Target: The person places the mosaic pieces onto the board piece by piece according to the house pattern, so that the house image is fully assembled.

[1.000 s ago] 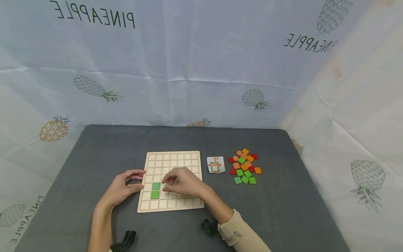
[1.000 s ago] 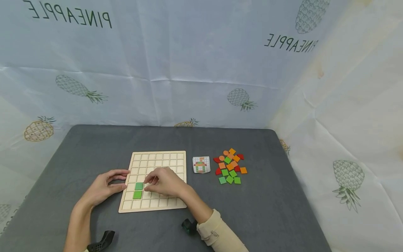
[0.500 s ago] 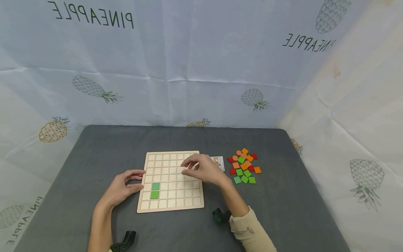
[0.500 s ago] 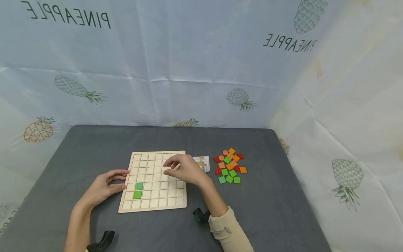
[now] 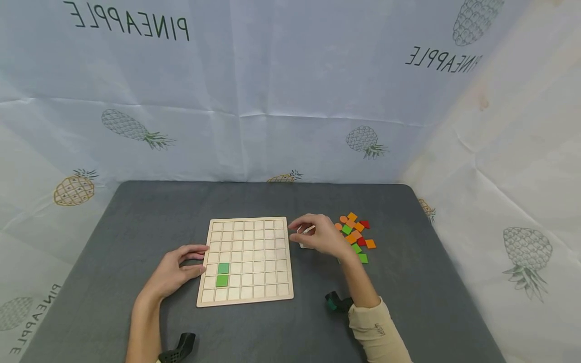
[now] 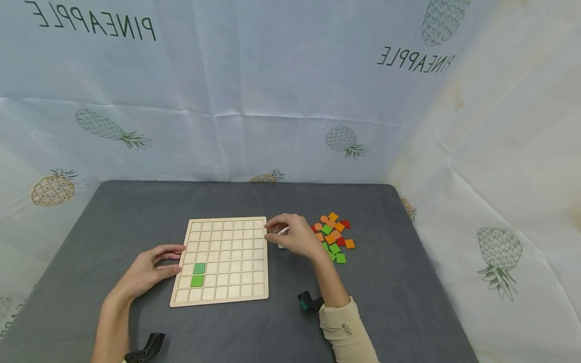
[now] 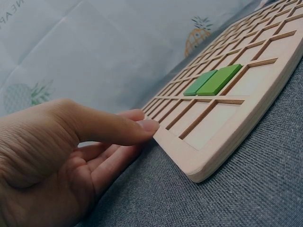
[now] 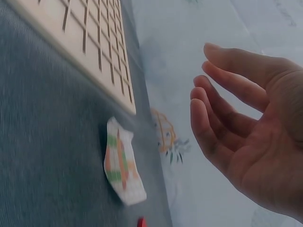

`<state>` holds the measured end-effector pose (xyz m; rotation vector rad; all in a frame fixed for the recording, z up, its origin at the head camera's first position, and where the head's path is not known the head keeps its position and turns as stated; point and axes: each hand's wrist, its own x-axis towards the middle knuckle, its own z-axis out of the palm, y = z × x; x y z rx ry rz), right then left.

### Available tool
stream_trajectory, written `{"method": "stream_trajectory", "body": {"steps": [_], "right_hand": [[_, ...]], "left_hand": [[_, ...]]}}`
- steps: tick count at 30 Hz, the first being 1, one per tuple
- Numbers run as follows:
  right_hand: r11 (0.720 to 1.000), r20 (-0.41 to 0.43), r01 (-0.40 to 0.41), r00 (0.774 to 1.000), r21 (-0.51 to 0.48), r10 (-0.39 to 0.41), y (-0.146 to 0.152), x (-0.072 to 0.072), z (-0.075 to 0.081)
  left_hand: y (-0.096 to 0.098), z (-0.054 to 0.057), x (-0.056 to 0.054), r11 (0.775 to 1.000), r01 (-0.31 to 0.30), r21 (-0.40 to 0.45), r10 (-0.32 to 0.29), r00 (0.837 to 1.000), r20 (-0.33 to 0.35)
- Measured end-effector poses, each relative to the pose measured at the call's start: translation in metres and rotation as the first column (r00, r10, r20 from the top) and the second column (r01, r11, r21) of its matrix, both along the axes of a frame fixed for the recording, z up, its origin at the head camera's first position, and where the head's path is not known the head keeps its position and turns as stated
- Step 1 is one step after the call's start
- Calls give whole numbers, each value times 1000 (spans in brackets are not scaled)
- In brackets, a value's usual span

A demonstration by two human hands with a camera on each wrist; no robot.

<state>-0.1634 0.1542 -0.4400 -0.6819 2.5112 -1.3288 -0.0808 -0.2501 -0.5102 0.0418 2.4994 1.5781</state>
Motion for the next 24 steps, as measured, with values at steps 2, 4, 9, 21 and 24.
{"method": "stream_trajectory", "body": {"steps": [2,4,9,21,24], "right_hand": [[1000,14,17,1000,-6,-17,7,-1,-1],[1000,4,27,1000,-9,-27,14,-2,-1],[998,-45,66,997,25,-65,35,-5,-1],[972,-27,223,975,80,-221,89,-11,-11],[967,-24,235,972,98,-234,99,-11,-15]], "left_hand": [[0,0,0,1000,3,3,-3,1000,-1],[0,1,0,1000,3,1,-3,1000,-1],[-1,1,0,1000,3,-7,-3,1000,-1],[0,0,0,1000,5,-16,-5,1000,-13],[0,0,0,1000,2,-20,-2,1000,-5]]}}
